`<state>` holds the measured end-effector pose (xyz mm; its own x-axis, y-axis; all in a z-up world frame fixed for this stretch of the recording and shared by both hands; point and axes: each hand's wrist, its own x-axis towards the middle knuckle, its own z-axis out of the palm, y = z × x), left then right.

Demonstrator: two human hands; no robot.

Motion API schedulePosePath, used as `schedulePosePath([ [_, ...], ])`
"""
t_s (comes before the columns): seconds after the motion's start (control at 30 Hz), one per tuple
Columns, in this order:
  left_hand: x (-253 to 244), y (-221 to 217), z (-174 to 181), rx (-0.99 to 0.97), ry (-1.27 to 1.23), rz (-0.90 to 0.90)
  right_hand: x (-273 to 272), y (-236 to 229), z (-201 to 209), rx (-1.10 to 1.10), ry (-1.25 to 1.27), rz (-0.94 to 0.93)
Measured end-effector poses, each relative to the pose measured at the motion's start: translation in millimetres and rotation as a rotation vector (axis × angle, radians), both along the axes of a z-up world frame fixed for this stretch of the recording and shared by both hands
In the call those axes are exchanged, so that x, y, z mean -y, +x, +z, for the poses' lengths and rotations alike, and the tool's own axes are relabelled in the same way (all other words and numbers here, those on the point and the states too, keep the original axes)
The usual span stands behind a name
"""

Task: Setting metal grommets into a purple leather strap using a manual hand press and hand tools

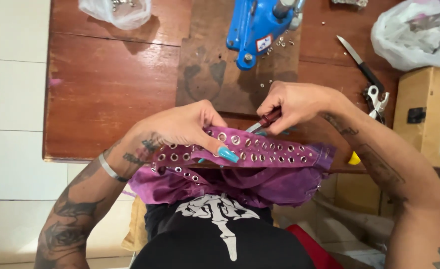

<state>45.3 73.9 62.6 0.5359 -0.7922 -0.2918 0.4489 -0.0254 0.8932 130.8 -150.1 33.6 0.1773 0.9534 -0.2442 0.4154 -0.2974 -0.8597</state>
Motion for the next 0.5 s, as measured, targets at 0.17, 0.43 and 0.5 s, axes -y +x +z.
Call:
schedulePosePath([
  [0.17,5.4,-8.6,0.1,-0.035,-0.036,0.099,6.4,-1.2,4.4,0.025,0.037,0.0],
  [0.43,13.9,-14.3,-10.2,-0.079,-0.195,0.236,26.7,-2.9,33.7,0.331,0.017,-0.066],
  [0.5,8.5,-15.8,-37.2,-0.097,-0.303,0.195,56.6,-6.7,29.9,0.483,-0.035,-0.091],
])
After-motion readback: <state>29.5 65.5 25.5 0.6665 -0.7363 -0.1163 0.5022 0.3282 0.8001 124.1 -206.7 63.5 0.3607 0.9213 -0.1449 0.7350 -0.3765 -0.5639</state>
